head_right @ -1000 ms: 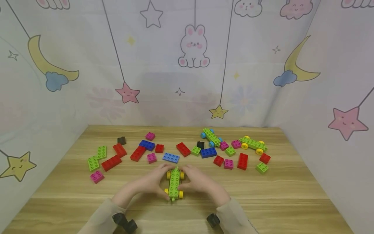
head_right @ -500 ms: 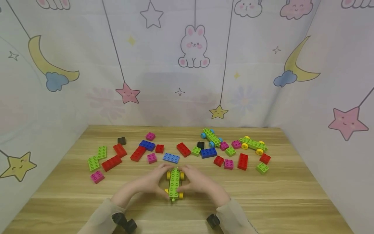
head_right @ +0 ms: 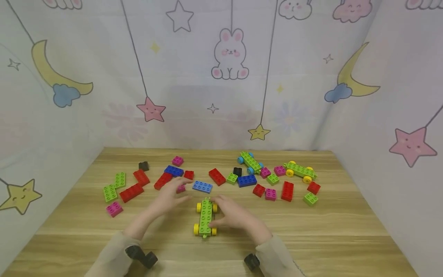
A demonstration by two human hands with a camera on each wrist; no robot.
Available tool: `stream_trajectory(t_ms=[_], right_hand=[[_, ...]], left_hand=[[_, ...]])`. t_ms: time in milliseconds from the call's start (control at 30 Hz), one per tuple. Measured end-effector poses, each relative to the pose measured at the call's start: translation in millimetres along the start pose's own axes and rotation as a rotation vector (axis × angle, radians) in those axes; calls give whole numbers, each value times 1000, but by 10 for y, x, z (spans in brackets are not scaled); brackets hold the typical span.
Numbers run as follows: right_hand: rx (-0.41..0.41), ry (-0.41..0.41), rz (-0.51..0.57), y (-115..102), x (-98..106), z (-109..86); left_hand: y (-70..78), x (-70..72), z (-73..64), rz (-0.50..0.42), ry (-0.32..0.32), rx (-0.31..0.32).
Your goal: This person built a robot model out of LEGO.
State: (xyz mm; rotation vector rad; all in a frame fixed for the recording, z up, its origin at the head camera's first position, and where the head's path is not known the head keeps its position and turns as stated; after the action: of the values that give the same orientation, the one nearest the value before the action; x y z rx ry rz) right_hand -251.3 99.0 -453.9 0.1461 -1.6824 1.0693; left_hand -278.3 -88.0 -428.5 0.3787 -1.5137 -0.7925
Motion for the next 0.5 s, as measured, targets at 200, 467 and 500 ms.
stream_trajectory(t_ms=[200, 467, 500], right_hand=[[1, 0, -10, 0, -5, -5], [-3, 4, -9, 0, -2, -8], [-4, 4, -6, 1, -1, -9]], left_hand=[[-211, 89, 83, 47, 148, 84], [-444, 30, 167, 82, 111, 144], [-458, 24, 175, 84, 109, 147]])
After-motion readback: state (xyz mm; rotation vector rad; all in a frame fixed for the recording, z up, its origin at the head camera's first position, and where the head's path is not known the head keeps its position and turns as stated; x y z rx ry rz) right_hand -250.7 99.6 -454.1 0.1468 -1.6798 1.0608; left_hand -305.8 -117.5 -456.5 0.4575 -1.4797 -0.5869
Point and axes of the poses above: each hand's wrist, its own z-axis towards the middle knuckle, its own x-axis out of the back of the hand, y = z × x, the point moved 6 cm from there along z, towards the middle knuckle, and after that the axes turned 9 degrees about x, right-handed, at the moved point
